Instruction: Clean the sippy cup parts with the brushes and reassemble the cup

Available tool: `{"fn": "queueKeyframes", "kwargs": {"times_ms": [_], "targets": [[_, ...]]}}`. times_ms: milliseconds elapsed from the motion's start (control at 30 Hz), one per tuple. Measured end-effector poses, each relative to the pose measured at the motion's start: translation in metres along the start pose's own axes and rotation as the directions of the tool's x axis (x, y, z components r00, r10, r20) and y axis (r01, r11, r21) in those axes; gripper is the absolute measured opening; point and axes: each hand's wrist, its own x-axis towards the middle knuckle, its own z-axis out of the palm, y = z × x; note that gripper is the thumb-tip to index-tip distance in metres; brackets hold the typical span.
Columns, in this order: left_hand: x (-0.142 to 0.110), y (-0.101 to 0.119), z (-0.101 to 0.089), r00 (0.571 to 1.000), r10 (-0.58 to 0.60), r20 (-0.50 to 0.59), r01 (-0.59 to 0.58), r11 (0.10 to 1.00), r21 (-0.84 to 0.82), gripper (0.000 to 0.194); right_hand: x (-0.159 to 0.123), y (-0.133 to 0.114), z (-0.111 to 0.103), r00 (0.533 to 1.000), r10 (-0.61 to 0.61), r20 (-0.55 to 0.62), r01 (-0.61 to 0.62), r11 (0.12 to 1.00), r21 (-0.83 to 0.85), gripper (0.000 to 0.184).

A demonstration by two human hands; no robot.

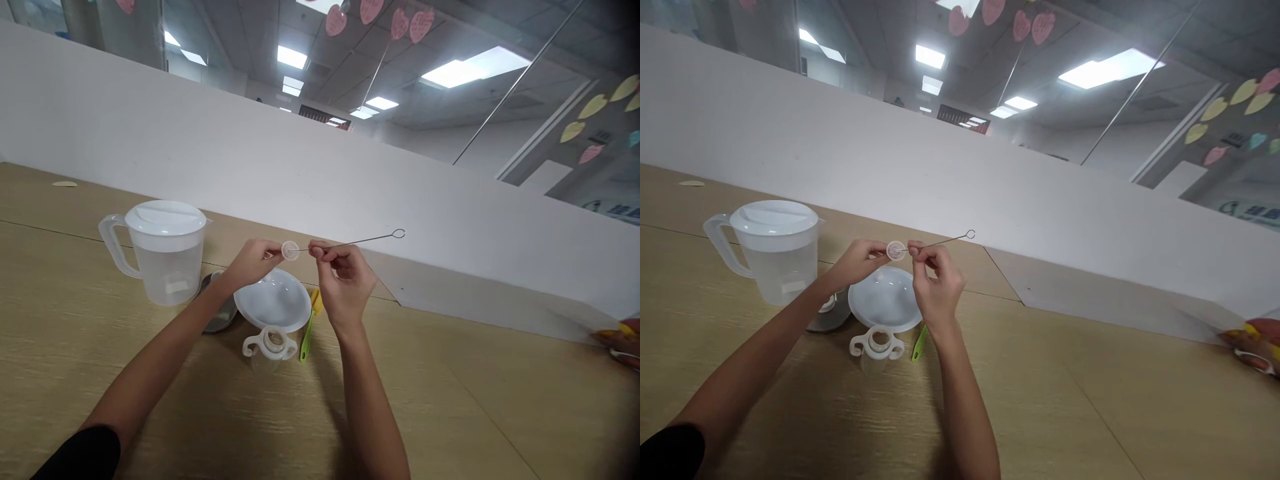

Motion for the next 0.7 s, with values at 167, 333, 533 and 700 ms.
{"fn": "queueKeyframes", "kwargs": {"times_ms": [167,333,533,700], "targets": [[-0.001,0.004,-0.002,0.999,-0.036,0.015,0.037,0.998,-0.047,0.040,-0.001,-0.001,-0.001,0.998,-0.021,0.053,0.020,1.000,0.019,0.014],[-0.003,0.014,-0.005,0.999,-0.002,0.035,0.004,0.998,-0.068,0.038,-0.003,0.006,0.001,0.997,-0.026,0.076,0.026,1.000,0.001,0.014],[-0.004,0.010,-0.006,0.986,-0.004,0.167,0.001,1.000,0.017,0.036,0.005,0.000,-0.002,0.991,0.110,0.075,-0.110,0.994,0.007,0.019],[-0.004,-0.001,0.000,0.949,0.081,0.306,-0.093,0.995,0.027,0.031,0.002,-0.015,-0.013,0.992,0.127,0.023,-0.124,0.987,-0.098,0.042]]}}
